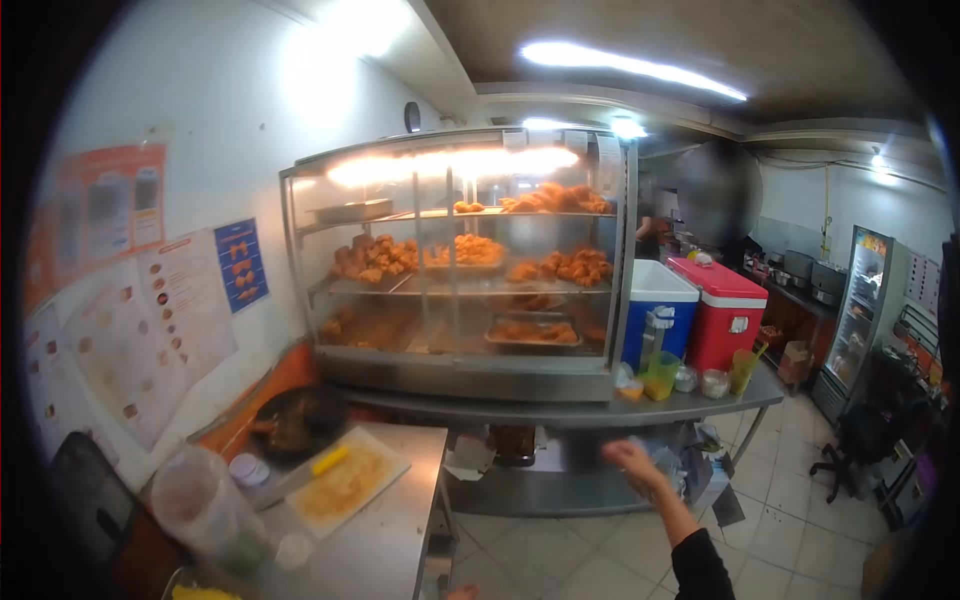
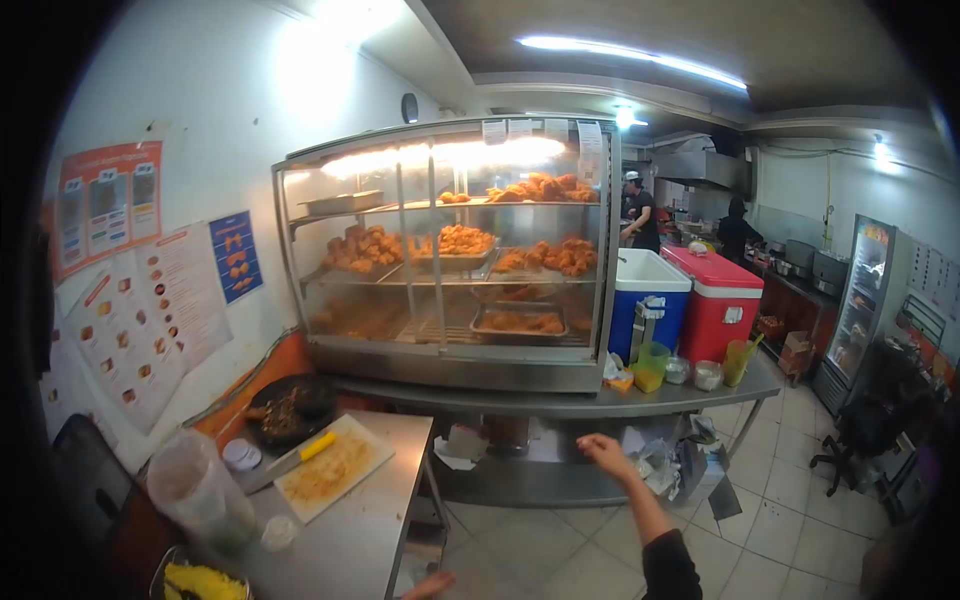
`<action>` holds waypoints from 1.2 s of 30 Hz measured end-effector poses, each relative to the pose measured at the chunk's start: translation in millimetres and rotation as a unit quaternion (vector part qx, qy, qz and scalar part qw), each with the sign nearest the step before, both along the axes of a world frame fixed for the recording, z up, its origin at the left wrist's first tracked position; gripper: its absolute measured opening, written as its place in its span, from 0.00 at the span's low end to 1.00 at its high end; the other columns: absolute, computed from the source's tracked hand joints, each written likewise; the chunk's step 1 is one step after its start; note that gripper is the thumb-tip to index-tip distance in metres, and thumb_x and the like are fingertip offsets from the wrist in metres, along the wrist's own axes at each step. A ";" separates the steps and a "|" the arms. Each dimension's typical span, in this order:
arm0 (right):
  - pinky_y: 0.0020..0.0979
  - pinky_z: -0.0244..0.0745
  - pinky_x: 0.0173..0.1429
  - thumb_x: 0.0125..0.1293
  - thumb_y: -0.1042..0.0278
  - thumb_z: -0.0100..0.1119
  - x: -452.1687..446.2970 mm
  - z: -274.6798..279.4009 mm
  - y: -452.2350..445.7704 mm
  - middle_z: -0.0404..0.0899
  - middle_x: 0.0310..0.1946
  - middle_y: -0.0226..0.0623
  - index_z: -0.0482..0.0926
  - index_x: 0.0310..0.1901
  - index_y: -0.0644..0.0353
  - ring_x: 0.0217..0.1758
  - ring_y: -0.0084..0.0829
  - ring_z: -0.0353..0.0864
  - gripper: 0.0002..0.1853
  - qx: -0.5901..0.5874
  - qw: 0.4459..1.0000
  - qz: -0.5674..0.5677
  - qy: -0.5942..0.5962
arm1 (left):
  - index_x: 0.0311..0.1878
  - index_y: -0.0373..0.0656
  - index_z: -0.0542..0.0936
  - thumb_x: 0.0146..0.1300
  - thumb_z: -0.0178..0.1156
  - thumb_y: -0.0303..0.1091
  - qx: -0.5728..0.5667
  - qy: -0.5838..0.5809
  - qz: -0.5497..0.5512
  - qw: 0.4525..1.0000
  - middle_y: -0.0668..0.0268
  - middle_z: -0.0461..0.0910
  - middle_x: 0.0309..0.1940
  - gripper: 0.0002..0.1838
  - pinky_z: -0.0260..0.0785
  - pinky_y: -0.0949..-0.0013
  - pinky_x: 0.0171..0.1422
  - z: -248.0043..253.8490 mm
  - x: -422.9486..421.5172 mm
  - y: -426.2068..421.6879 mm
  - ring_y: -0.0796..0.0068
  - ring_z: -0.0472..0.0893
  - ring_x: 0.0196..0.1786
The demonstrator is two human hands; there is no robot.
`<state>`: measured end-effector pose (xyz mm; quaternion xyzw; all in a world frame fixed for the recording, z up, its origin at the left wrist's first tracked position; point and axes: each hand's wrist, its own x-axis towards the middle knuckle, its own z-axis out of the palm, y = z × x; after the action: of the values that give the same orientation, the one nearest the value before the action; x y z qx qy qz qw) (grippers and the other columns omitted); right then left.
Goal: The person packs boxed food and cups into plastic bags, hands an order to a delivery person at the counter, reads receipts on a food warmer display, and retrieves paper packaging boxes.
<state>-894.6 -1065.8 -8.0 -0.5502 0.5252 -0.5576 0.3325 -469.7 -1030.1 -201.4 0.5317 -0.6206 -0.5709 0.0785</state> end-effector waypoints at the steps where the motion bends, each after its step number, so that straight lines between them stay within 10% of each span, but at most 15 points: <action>1: 0.21 0.66 0.38 0.59 0.60 0.49 -4.1 40.8 -8.2 0.75 0.33 0.29 0.75 0.39 0.62 0.34 0.20 0.71 0.14 0.009 0.999 -0.030 0.039 | 0.52 0.32 0.65 0.58 0.44 0.55 -0.031 0.010 -0.003 0.999 0.56 0.70 0.49 0.32 0.60 0.65 0.55 8.6 -14.5 -37.6 0.63 0.68 0.53; 4: 0.19 0.64 0.36 0.60 0.60 0.48 -57.5 104.0 -87.5 0.74 0.30 0.27 0.76 0.37 0.59 0.34 0.18 0.71 0.13 -0.038 0.997 -0.050 0.040 | 0.52 0.39 0.66 0.59 0.51 0.36 -0.199 0.158 -0.015 0.967 0.61 0.72 0.44 0.19 0.64 0.71 0.51 57.6 -59.2 -170.8 0.73 0.73 0.46; 16: 0.18 0.64 0.39 0.60 0.65 0.49 -155.9 367.9 -310.5 0.71 0.36 0.32 0.70 0.43 0.62 0.36 0.18 0.69 0.13 -0.501 0.839 -0.209 0.035 | 0.44 0.40 0.72 0.55 0.55 0.32 -0.553 0.323 0.094 0.762 0.70 0.71 0.27 0.13 0.63 0.80 0.39 468.8 -190.0 -408.1 0.83 0.71 0.33; 29: 0.23 0.67 0.38 0.57 0.64 0.51 -163.3 475.0 -317.4 0.72 0.35 0.36 0.69 0.46 0.61 0.36 0.23 0.72 0.16 -0.534 0.813 -0.214 0.090 | 0.48 0.40 0.69 0.54 0.55 0.37 -0.687 0.289 0.117 0.656 0.64 0.70 0.35 0.18 0.64 0.74 0.45 618.9 -279.5 -446.8 0.76 0.70 0.39; 32: 0.28 0.66 0.39 0.53 0.67 0.54 -161.5 482.4 -321.2 0.72 0.31 0.38 0.72 0.42 0.60 0.35 0.29 0.70 0.14 -0.640 0.625 -0.403 0.193 | 0.53 0.43 0.64 0.53 0.56 0.37 -0.669 0.358 0.173 0.628 0.61 0.67 0.43 0.24 0.63 0.70 0.50 640.5 -288.0 -454.2 0.72 0.68 0.47; 36: 0.29 0.66 0.36 0.51 0.74 0.54 -135.7 460.8 -312.5 0.72 0.31 0.35 0.73 0.34 0.62 0.33 0.30 0.71 0.07 -0.679 0.610 -0.329 0.244 | 0.57 0.42 0.56 0.51 0.57 0.41 -0.680 0.386 0.176 0.599 0.57 0.64 0.48 0.33 0.58 0.66 0.55 662.9 -291.4 -483.3 0.69 0.65 0.52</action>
<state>-1030.3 -1378.3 452.8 -0.5243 0.2034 -0.6718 -0.4821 -761.1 -1513.4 461.5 0.1538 -0.6359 -0.1113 0.7481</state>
